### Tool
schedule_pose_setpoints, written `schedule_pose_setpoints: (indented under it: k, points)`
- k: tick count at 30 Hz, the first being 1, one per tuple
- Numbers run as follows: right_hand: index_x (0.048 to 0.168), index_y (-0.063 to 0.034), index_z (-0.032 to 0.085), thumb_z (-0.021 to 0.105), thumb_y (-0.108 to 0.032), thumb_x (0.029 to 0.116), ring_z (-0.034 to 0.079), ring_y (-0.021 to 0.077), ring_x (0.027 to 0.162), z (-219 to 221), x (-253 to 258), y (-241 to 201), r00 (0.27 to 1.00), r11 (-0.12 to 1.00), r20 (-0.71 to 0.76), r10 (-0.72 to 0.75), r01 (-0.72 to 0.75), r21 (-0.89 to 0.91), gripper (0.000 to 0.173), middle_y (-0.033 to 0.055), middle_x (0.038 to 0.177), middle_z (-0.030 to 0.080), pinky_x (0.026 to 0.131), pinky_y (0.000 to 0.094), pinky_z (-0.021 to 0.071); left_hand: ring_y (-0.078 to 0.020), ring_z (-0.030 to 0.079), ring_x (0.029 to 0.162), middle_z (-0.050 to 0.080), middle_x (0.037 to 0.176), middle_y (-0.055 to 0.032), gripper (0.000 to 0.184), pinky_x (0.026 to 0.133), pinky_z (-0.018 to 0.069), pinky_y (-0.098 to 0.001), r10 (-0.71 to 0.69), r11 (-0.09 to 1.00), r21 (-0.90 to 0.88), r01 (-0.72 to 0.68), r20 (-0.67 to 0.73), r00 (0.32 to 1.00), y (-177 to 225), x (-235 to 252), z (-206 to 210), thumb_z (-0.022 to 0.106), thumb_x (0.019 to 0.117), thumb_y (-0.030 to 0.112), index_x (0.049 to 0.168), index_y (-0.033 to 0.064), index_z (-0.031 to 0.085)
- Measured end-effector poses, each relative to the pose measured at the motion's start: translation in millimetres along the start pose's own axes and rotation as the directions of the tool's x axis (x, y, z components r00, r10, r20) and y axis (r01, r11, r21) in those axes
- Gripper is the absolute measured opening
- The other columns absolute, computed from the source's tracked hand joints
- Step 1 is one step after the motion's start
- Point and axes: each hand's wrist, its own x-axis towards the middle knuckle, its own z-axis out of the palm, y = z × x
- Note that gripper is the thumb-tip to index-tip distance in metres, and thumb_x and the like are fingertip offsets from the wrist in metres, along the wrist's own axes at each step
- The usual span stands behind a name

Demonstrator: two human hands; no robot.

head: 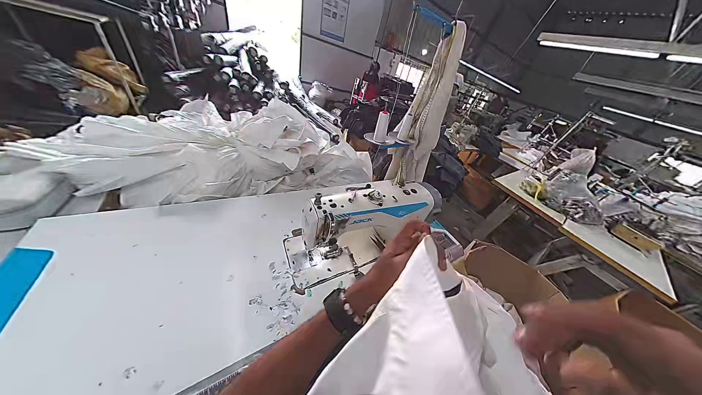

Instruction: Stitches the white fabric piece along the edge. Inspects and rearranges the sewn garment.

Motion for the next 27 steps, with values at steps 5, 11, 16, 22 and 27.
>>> schedule_pose_setpoints:
  k: [5,11,16,22,27]
  points:
    - [0.150,-0.0067,0.047,0.068,-0.057,0.0932,0.058,0.0188,0.131,85.7,54.3,119.5,0.986,0.843,0.077,0.150,-0.168,0.511,0.079,0.0072,0.145,0.060,0.108,0.0395,0.0510,-0.0059,0.066,0.058,0.063,0.066,0.0063,0.047,0.061,0.0570,-0.0227,-0.064,0.847,-0.492,0.201,0.281,0.958,86.5,-48.7,-12.6,0.055,0.0973,0.058,0.095,0.0131,0.066]
    - [0.146,-0.0079,0.054,0.072,-0.044,0.0947,0.062,0.0153,0.115,166.4,105.4,107.2,0.917,0.903,0.384,-0.106,-0.072,0.423,0.065,0.0075,0.131,0.063,0.092,0.0328,0.0564,0.0002,0.052,0.055,0.051,0.062,0.0095,0.029,0.063,0.0479,-0.0166,-0.091,0.957,-0.208,0.202,0.447,0.890,183.5,-93.6,-35.1,0.066,0.0941,0.037,0.078,0.0145,0.058]
    - [0.130,0.0009,0.059,0.074,-0.021,0.0944,0.068,0.0147,0.110,224.7,111.5,102.5,0.689,0.415,0.561,-0.459,-0.391,0.821,0.044,0.0101,0.122,0.070,0.096,0.0335,0.0566,-0.0064,0.056,0.066,0.054,0.067,0.0066,0.034,0.070,0.0473,-0.0247,-0.176,0.983,0.013,0.181,0.318,0.932,223.9,-127.6,-5.7,0.068,0.0929,0.041,0.072,0.0176,0.055]
    - [0.113,-0.0130,0.068,0.068,-0.025,0.1000,0.070,0.0024,0.086,175.4,115.5,76.0,0.991,0.884,0.020,-0.135,0.111,0.453,0.017,-0.0045,0.099,0.072,0.074,0.0195,0.0605,-0.0026,0.064,0.099,0.057,0.139,0.0028,0.090,0.075,0.0576,-0.0186,-0.397,0.468,0.844,0.263,-0.065,0.915,267.4,-128.2,-17.8,0.078,0.0842,0.057,0.156,0.0262,0.033]
    - [0.118,-0.0125,0.055,0.061,-0.031,0.1045,0.064,-0.0014,0.066,148.5,130.4,48.3,0.845,0.882,0.440,-0.303,0.074,0.465,0.024,-0.0050,0.079,0.068,0.057,0.0173,0.0550,-0.0081,0.061,0.062,0.064,0.071,0.0036,0.035,0.053,0.0470,-0.0307,-0.289,-0.012,0.987,0.161,-0.157,0.944,217.0,-89.5,6.6,0.060,0.0996,0.049,0.100,0.0157,0.070]
